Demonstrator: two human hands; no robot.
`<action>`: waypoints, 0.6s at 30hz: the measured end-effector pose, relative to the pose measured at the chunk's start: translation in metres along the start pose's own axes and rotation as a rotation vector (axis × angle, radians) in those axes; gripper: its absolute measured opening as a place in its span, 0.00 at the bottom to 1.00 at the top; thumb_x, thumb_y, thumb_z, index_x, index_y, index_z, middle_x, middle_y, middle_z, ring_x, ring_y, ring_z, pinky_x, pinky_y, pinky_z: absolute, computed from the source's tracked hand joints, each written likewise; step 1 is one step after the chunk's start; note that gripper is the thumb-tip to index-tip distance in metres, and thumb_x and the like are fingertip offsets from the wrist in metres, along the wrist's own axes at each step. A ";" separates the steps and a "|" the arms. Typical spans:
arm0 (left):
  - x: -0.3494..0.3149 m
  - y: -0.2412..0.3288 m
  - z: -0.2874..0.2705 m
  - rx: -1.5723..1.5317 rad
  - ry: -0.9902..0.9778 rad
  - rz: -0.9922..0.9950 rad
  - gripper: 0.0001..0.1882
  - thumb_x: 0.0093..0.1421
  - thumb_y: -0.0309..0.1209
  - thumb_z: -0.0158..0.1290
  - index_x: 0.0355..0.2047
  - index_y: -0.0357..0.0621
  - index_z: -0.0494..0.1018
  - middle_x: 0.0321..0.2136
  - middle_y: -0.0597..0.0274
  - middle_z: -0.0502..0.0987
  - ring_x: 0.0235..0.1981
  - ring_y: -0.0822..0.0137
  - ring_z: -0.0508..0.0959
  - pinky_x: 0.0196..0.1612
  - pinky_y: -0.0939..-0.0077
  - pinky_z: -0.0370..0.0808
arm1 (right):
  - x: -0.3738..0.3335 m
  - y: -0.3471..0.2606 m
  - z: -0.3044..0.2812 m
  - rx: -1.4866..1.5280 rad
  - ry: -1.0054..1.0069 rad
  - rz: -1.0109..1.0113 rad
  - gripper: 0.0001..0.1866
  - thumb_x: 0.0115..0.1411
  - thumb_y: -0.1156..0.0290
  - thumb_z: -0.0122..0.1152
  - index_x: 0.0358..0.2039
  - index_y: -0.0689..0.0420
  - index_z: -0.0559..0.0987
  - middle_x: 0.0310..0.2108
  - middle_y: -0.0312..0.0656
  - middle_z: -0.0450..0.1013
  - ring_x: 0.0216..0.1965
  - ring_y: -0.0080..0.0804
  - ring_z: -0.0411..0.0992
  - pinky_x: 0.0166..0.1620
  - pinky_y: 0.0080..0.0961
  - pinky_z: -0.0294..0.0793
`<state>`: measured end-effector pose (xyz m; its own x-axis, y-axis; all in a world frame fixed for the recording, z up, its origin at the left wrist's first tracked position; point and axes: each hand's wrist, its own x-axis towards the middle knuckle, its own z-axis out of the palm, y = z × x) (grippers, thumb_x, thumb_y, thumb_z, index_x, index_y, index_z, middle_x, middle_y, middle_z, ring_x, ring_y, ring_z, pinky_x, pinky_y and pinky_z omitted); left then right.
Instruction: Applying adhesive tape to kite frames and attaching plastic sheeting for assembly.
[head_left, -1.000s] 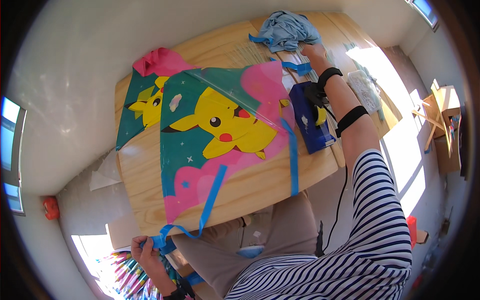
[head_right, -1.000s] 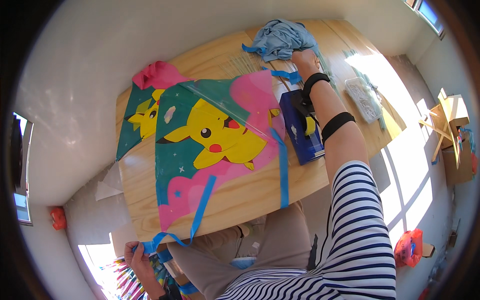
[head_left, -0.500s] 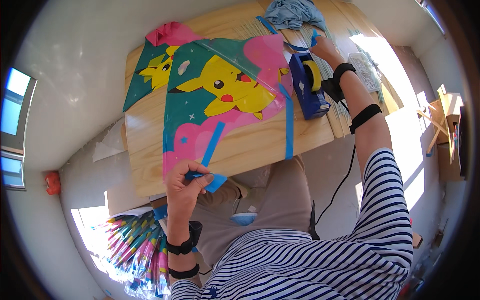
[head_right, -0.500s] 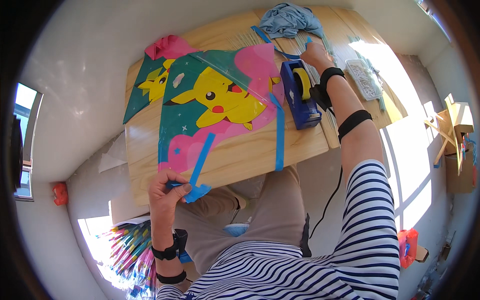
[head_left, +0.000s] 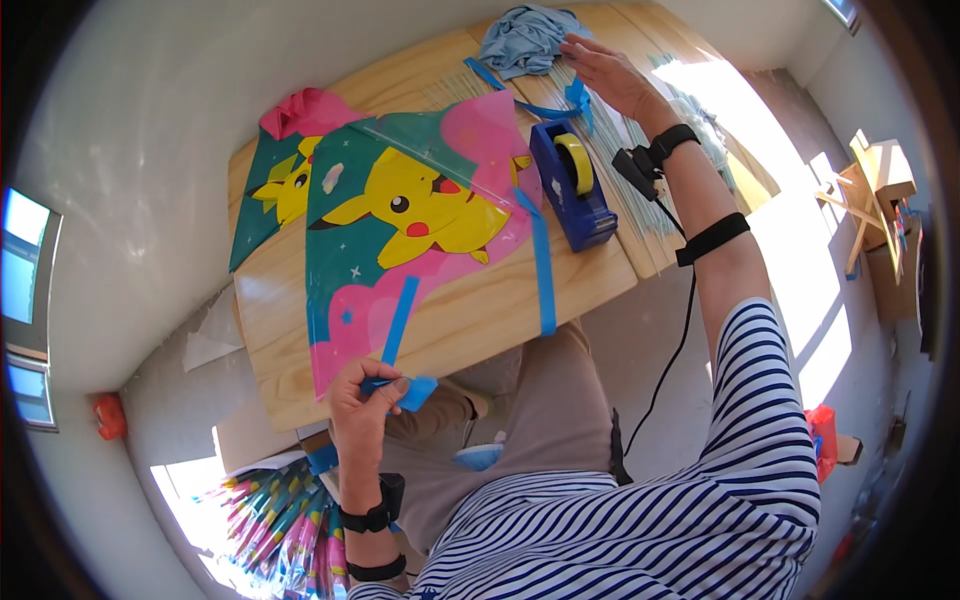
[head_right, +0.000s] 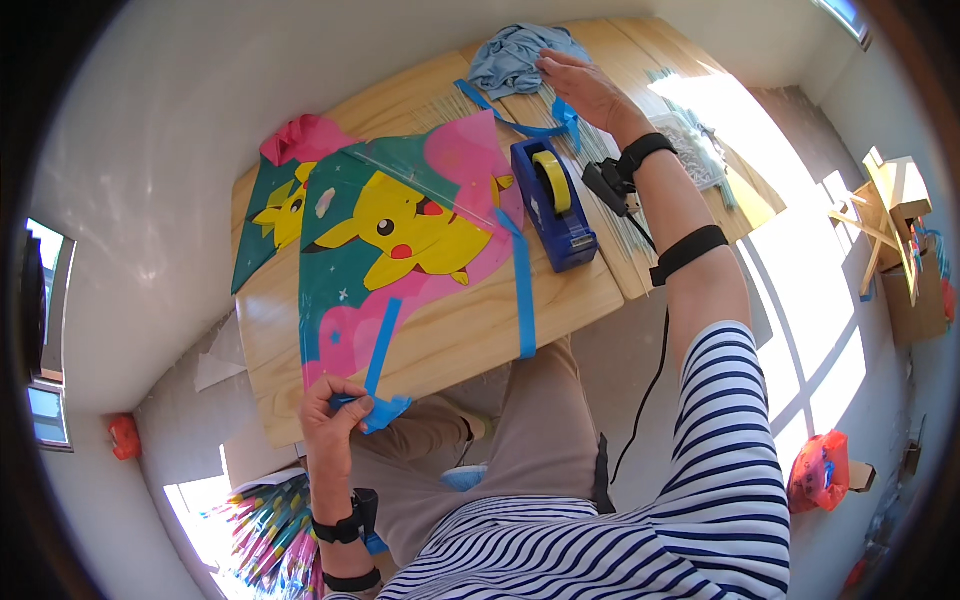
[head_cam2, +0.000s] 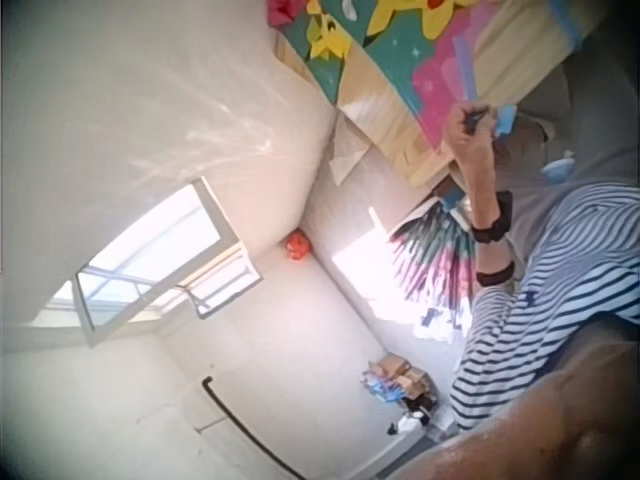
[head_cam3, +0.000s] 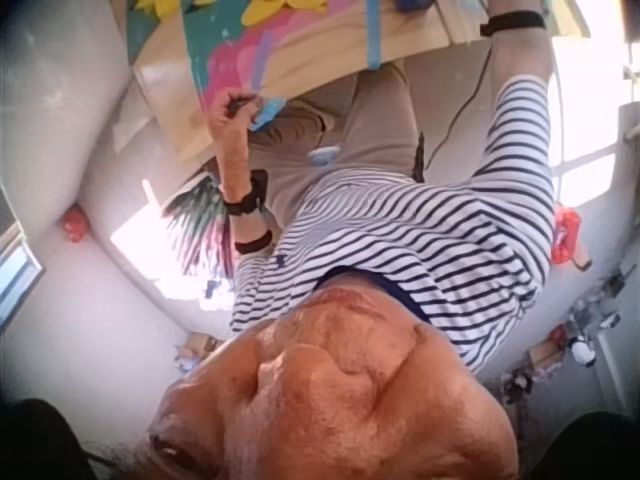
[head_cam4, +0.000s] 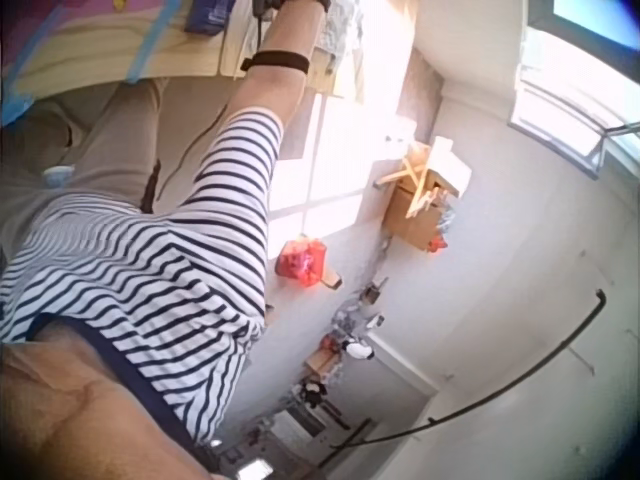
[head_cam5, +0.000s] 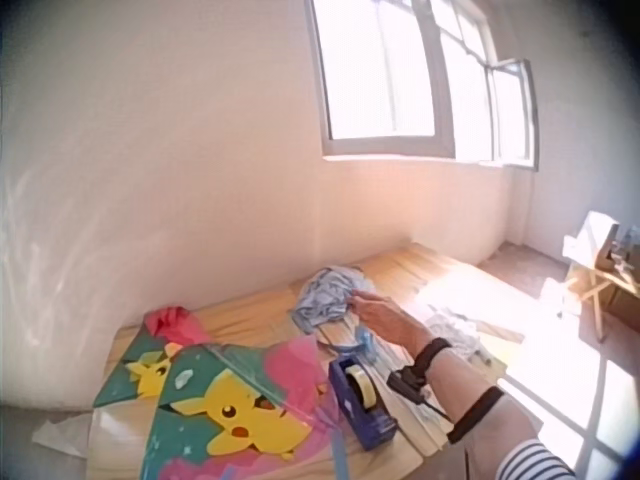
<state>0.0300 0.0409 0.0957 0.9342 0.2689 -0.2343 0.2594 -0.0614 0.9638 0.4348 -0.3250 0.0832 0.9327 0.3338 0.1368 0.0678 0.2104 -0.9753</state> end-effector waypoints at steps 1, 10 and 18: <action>0.002 -0.002 0.001 -0.004 -0.004 -0.002 0.06 0.55 0.16 0.59 0.32 0.37 0.75 0.25 0.64 0.76 0.21 0.78 0.73 0.24 0.86 0.70 | 0.012 -0.003 0.000 0.044 -0.068 -0.047 0.29 0.70 0.61 0.52 0.68 0.52 0.62 0.66 0.42 0.62 0.67 0.35 0.60 0.67 0.30 0.59; 0.001 -0.012 0.004 -0.019 -0.001 -0.026 0.06 0.55 0.19 0.60 0.32 0.39 0.75 0.24 0.65 0.76 0.21 0.77 0.72 0.24 0.84 0.69 | -0.005 0.023 0.046 -0.371 0.180 -0.023 0.28 0.63 0.59 0.63 0.61 0.56 0.72 0.53 0.44 0.73 0.39 0.27 0.79 0.40 0.22 0.79; 0.025 0.001 0.028 -0.149 -0.016 0.019 0.06 0.57 0.21 0.62 0.33 0.40 0.76 0.25 0.68 0.76 0.22 0.80 0.72 0.24 0.87 0.68 | -0.153 0.023 0.229 -0.090 -0.666 0.229 0.23 0.59 0.69 0.66 0.54 0.61 0.77 0.37 0.33 0.79 0.35 0.16 0.74 0.37 0.16 0.73</action>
<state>0.0606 0.0207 0.0872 0.9426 0.2539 -0.2171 0.2039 0.0775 0.9759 0.2123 -0.1608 0.0791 0.5143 0.8573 -0.0238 -0.0481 0.0011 -0.9988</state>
